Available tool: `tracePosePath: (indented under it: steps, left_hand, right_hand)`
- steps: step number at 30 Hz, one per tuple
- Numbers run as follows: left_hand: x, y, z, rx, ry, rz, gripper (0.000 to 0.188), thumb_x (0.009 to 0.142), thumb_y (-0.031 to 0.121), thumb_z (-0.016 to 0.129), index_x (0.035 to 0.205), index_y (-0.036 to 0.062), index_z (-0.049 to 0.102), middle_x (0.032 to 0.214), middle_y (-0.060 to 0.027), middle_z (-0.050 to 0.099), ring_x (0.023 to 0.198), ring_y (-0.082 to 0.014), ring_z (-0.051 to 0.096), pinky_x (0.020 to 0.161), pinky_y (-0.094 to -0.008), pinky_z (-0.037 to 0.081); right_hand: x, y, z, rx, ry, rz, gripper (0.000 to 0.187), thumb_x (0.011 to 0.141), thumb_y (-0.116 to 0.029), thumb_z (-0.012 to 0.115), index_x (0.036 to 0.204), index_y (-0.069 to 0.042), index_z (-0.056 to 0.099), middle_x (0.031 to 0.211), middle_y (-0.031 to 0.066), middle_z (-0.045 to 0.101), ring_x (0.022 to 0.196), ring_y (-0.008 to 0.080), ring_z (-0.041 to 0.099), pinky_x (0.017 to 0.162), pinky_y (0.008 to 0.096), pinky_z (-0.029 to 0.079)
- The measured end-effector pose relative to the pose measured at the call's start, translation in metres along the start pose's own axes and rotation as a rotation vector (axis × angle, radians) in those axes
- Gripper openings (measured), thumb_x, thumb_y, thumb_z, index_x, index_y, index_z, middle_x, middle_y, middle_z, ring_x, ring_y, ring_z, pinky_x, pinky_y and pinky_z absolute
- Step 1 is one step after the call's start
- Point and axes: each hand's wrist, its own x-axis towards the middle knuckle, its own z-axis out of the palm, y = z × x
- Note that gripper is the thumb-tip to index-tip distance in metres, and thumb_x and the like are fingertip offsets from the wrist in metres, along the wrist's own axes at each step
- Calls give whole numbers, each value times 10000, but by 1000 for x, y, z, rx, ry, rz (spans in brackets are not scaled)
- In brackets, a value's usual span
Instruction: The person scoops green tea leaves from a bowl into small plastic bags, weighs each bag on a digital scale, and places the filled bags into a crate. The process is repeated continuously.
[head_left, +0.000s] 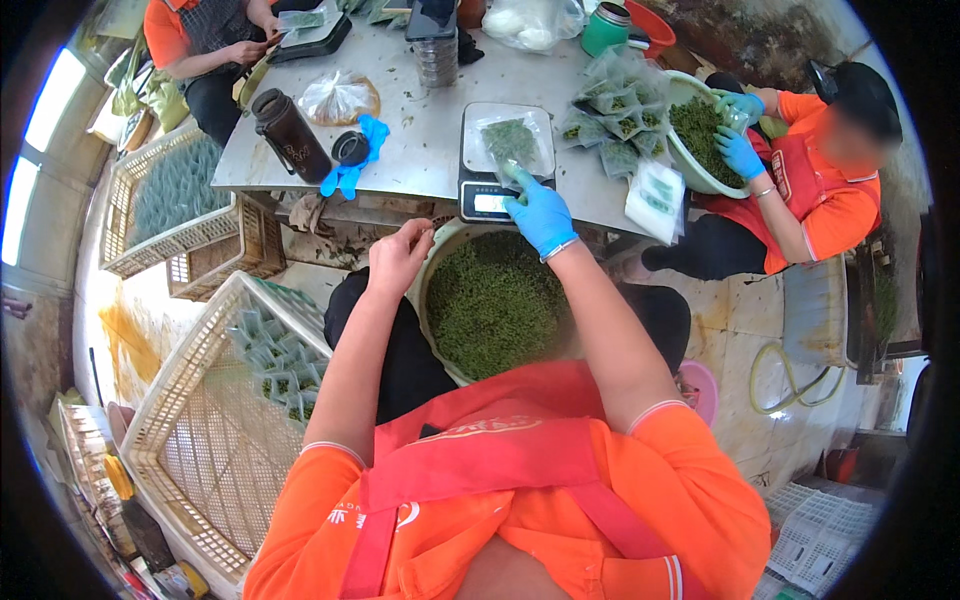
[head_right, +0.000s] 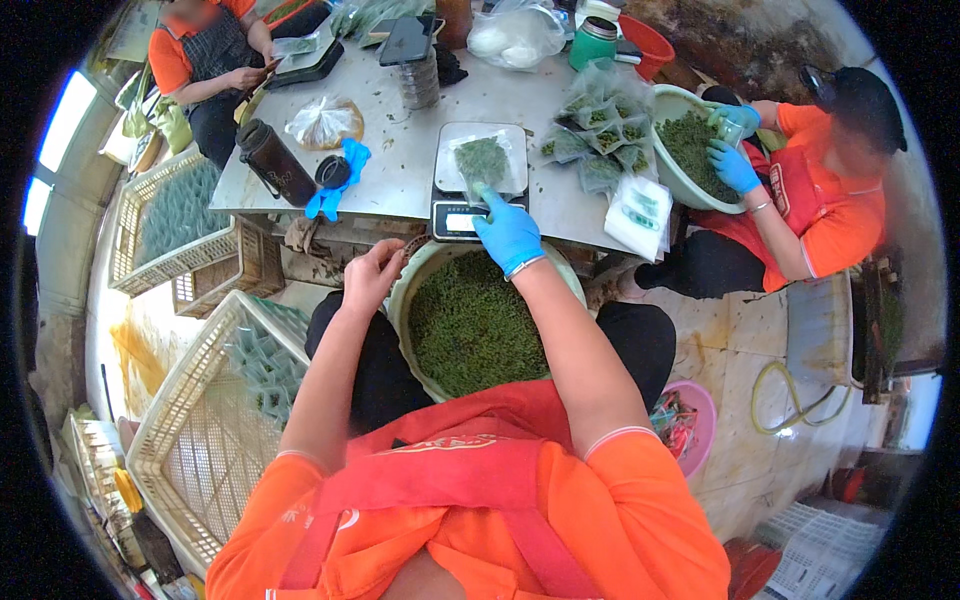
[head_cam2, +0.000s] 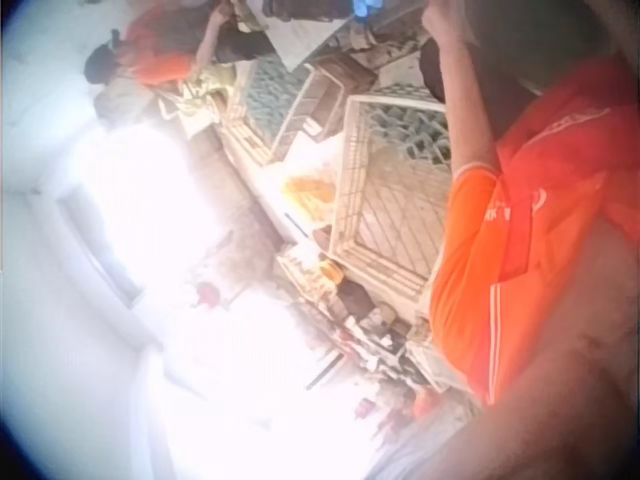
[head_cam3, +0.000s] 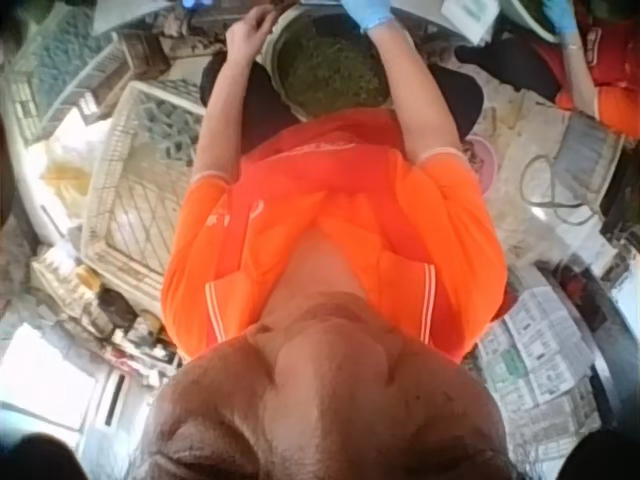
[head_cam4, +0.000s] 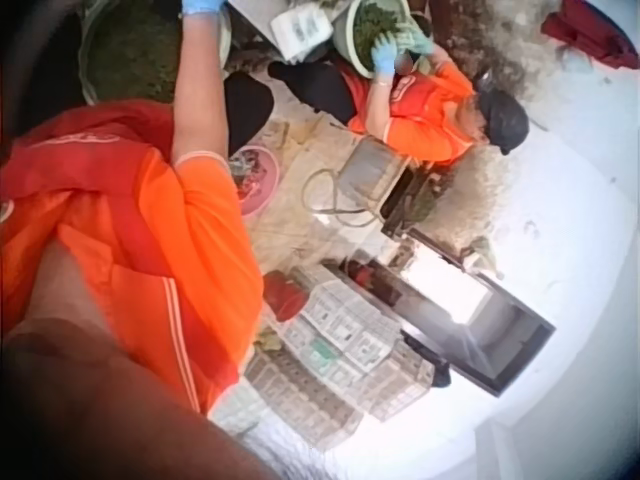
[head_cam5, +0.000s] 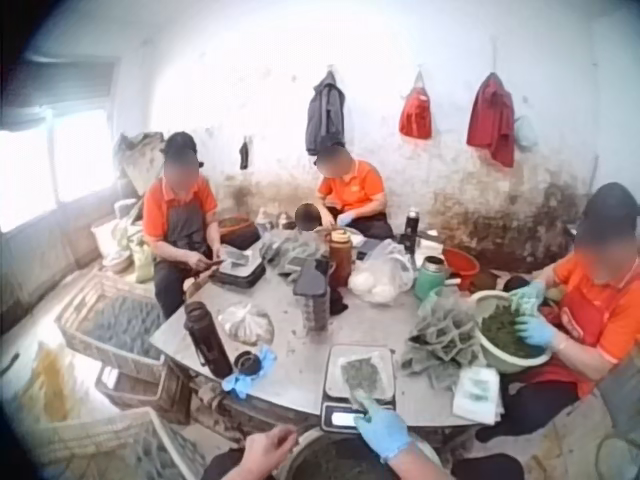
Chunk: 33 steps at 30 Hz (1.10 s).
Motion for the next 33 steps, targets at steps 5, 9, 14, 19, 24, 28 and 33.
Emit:
tracePosePath:
  steps: [5, 9, 14, 19, 24, 28, 33]
  left_hand:
    - [-3, -5, 10, 50, 19, 66, 208, 827, 220, 582, 981, 82, 611, 722, -54, 663, 608, -128, 639, 563, -265, 490]
    - [-9, 14, 28, 175, -51, 289, 298, 814, 244, 589, 1105, 189, 552, 585, -60, 607, 514, -231, 602, 481, -339, 462]
    - [11, 61, 50, 349, 37, 526, 506, 785, 211, 583, 1266, 203, 428, 506, -83, 540, 443, -274, 544, 425, -386, 429]
    - [50, 97, 52, 580, -37, 591, 679, 724, 158, 575, 1346, 195, 308, 491, -73, 530, 434, -265, 548, 403, -382, 431]
    - [76, 86, 56, 915, -94, 548, 727, 695, 127, 574, 1359, 232, 296, 516, -36, 557, 439, -219, 563, 415, -356, 437]
    - [77, 84, 54, 904, -117, 617, 727, 699, 117, 567, 1361, 239, 292, 502, -21, 548, 436, -210, 563, 410, -347, 431]
    - [81, 78, 59, 891, -129, 641, 692, 697, 111, 565, 1343, 200, 334, 494, -19, 540, 436, -211, 562, 406, -349, 429]
  right_hand:
    - [-22, 31, 15, 409, 218, 168, 227, 807, -188, 570, 1014, -101, 603, 784, 131, 633, 690, 291, 607, 633, 328, 484]
    - [-28, 27, 24, 482, 313, 107, 251, 835, -219, 562, 1032, -69, 601, 837, 149, 638, 735, 296, 618, 675, 339, 492]
    - [-10, 5, 19, 205, 300, 131, 295, 832, -290, 557, 1042, -84, 579, 819, 174, 627, 752, 328, 610, 663, 394, 484]
    - [9, 3, 23, -1, 277, 279, 375, 797, -342, 553, 1065, -80, 536, 777, 194, 617, 749, 371, 597, 641, 463, 465]
    - [12, 2, 15, 6, 237, 200, 259, 792, -340, 538, 913, -117, 593, 762, 192, 612, 717, 383, 586, 630, 457, 465]
    - [12, 1, 12, -28, 221, 198, 277, 796, -332, 526, 876, -69, 557, 737, 205, 606, 693, 388, 587, 619, 478, 456]
    - [13, 4, 14, -26, 256, 137, 262, 788, -319, 523, 824, -66, 579, 746, 190, 612, 703, 381, 587, 625, 467, 460]
